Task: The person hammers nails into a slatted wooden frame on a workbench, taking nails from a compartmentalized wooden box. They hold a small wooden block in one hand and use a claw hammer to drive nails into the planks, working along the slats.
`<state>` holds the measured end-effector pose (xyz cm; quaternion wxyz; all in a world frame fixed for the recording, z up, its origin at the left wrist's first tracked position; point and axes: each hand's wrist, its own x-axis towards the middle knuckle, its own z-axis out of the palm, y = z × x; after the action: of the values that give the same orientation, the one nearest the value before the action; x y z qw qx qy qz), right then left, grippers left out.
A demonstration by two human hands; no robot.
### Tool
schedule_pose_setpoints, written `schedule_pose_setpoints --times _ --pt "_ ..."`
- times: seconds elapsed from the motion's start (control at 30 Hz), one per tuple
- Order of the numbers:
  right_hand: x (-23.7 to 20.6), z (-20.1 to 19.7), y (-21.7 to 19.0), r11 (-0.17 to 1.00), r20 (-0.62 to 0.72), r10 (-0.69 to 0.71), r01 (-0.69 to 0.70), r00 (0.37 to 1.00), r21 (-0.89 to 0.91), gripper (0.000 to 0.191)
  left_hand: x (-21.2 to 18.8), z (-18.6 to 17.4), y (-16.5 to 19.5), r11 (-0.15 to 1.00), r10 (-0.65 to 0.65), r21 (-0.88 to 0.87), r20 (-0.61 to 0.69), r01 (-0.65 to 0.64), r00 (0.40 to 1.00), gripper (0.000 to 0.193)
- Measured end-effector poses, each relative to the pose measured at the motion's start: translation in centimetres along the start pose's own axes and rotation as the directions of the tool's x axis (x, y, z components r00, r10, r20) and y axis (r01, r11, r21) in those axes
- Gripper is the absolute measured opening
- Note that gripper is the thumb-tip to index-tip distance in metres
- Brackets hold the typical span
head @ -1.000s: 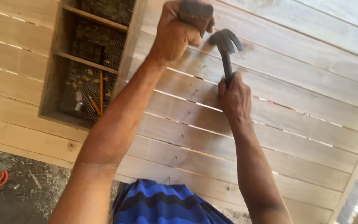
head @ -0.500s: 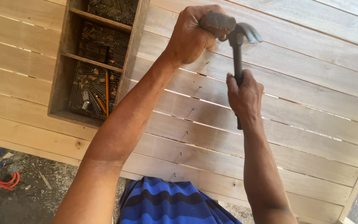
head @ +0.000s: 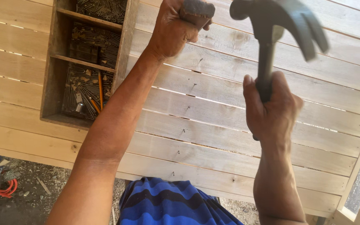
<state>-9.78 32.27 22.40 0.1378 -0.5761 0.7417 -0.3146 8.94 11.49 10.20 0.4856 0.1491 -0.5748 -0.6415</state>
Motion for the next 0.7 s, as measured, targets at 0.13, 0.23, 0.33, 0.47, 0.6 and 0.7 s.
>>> schedule_pose_setpoints --times 0.13,0.23,0.33,0.47,0.6,0.7 --pt "-1.0 -2.5 -2.2 0.987 -0.086 -0.161 0.162 0.983 0.004 0.031 0.0 -0.2 -0.7 0.991 -0.126 0.031 -0.052 0.128 0.991 0.033" --pt "0.2 -1.3 -3.4 0.977 -0.062 -0.212 0.209 0.975 -0.051 0.037 -0.4 -0.2 -0.8 0.999 0.003 0.033 0.003 -0.004 1.000 0.038" --pt "2.1 0.0 -3.9 0.955 0.104 -0.252 0.265 0.962 -0.135 0.033 -0.6 -0.1 -0.6 0.999 -0.033 -0.037 -0.034 0.031 0.999 0.038" --pt "2.0 -2.4 -4.5 0.903 0.071 -0.402 0.408 0.913 -0.133 0.026 -0.1 -0.2 -0.3 0.997 -0.058 -0.057 -0.051 0.056 0.997 0.043" --pt "1.4 -3.6 -5.1 0.963 -0.056 -0.267 0.268 0.962 0.002 0.021 0.4 0.0 -0.6 0.983 -0.148 -0.124 -0.095 0.136 0.984 0.032" --pt "3.2 -1.3 -4.8 0.949 0.050 -0.252 0.257 0.966 -0.182 0.019 0.6 0.0 -0.9 0.971 -0.203 -0.154 -0.117 0.184 0.972 0.032"
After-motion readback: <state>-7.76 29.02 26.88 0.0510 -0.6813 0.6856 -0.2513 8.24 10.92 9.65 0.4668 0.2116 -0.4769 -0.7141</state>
